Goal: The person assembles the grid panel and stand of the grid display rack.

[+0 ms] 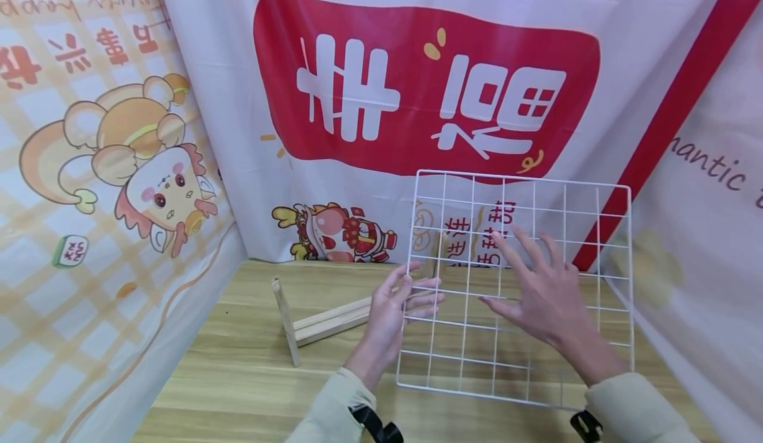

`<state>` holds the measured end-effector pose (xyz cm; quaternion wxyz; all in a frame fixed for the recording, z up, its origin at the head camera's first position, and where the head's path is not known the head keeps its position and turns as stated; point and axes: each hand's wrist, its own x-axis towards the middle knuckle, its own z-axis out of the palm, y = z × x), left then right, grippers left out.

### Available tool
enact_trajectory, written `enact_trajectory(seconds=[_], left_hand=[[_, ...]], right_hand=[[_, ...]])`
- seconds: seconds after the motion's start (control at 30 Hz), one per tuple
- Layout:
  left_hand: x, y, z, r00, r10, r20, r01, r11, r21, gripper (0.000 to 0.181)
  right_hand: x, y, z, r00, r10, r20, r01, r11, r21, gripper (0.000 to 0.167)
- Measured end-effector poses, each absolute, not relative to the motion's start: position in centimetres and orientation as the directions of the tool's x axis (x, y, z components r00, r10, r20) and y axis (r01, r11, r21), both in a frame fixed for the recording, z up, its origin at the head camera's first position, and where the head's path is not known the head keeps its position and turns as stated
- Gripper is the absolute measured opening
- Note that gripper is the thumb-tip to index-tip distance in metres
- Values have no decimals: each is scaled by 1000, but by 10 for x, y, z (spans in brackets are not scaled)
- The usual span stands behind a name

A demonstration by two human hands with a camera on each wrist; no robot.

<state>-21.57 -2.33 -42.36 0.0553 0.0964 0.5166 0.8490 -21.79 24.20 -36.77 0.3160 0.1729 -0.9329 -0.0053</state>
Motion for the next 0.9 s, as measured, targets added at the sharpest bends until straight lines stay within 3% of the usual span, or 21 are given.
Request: enact_trajectory(seconds=[0.13,0.23,0.43,0.6,0.8,0.9], left_hand=[[-216,-23,-423,-980,174,97,12,-436,900,40],[-218,-28,-421,-991,92,94,52,-386,921,40],[-220,-59,-414,-961,-224,163,171,-20,985,37],[-219,-94,-411,-858,-421,293,222,209,952,36],[-216,-127,-411,-628,-557,543,316,455,833,33],[-214,-138,-414,-526,-582,620,350,516,782,35]], right_hand=[[-218,246,-367,-722,-332,607,-330,936,121,124],[-217,251,-366,-711,-323,625,-333,937,105,125],[-215,264,-362,-678,-309,667,-339,937,89,119],[-214,272,-363,-670,-304,678,-334,938,91,118],[-213,277,-364,-685,-290,669,-314,945,88,121],[-212,280,-365,-688,-285,668,-310,947,85,120]])
